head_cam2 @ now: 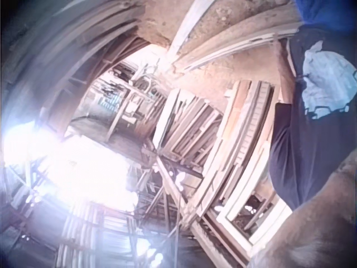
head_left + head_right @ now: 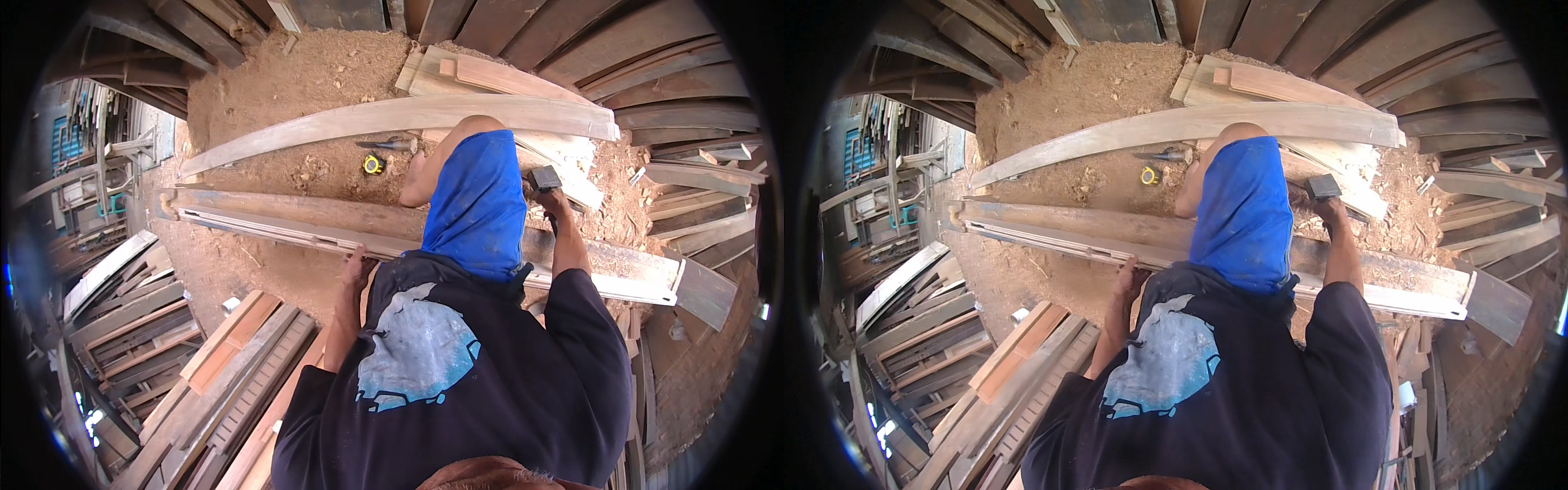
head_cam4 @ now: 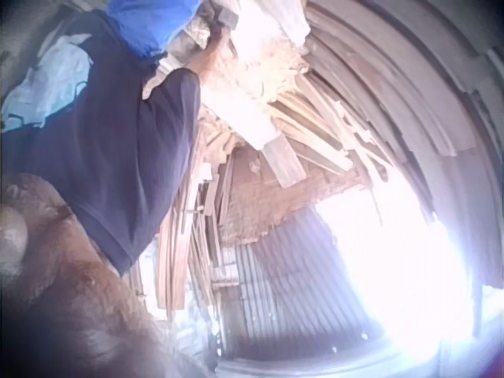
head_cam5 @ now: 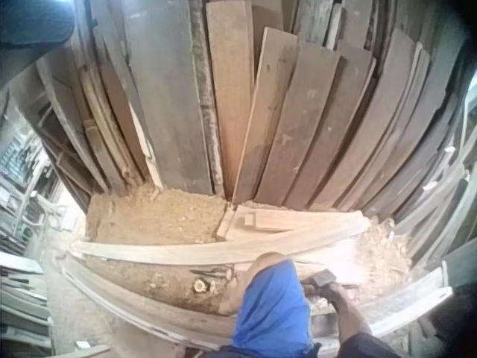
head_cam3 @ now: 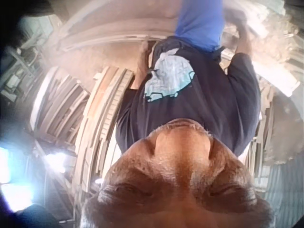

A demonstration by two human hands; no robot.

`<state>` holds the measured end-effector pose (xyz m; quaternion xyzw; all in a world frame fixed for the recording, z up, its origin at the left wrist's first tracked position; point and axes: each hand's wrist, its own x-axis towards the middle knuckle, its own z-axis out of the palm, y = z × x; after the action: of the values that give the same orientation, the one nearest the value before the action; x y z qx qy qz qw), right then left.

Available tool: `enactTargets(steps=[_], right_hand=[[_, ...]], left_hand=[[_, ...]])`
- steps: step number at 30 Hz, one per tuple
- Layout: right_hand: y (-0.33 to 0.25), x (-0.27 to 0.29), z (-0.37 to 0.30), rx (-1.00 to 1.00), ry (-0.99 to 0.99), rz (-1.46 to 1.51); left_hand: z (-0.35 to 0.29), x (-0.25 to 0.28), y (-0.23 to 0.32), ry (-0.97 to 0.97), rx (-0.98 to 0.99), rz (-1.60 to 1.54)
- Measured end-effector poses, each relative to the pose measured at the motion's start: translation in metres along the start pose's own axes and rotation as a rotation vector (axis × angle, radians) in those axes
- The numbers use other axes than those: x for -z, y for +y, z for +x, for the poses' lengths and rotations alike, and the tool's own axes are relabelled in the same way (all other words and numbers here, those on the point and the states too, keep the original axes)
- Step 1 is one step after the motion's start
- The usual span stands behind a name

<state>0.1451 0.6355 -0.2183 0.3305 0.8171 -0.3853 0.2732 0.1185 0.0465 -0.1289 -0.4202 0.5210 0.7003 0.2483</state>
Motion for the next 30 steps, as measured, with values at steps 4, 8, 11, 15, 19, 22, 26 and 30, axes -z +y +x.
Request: enactTargets(steps=[4, 8, 11, 15, 19, 22, 26, 30], right_hand=[[0.018, -0.013, 0.020, -0.149, -0.068, 0.219], [-0.012, -0.001, 0.008, -0.182, -0.062, 0.262], [0.013, -0.012, 0.025, -0.228, -0.129, 0.273], [0.056, -0.029, 0.061, -0.372, -0.336, 0.305], [0.006, -0.012, 0.029, -0.097, -0.251, 0.171], [-0.005, -0.011, 0.003, 0.070, -0.224, 0.319], [0.012, 0.002, 0.008, -0.091, -0.242, 0.498], [0.037, 0.029, 0.013, -0.177, -0.239, 0.734]], left_hand=[[0.003, -0.001, 0.001, -0.021, 0.056, -0.047], [0.009, 0.011, -0.006, -0.074, 0.109, -0.073], [0.004, -0.003, -0.001, -0.003, 0.018, -0.022], [0.014, 0.022, -0.009, -0.055, 0.129, -0.041], [0.016, 0.000, -0.012, 0.029, 0.055, -0.001], [0.019, 0.025, -0.027, -0.039, 0.012, 0.060], [-0.004, 0.001, -0.006, 0.099, -0.001, 0.137], [-0.017, 0.006, 0.028, -0.170, 0.073, 0.679]])
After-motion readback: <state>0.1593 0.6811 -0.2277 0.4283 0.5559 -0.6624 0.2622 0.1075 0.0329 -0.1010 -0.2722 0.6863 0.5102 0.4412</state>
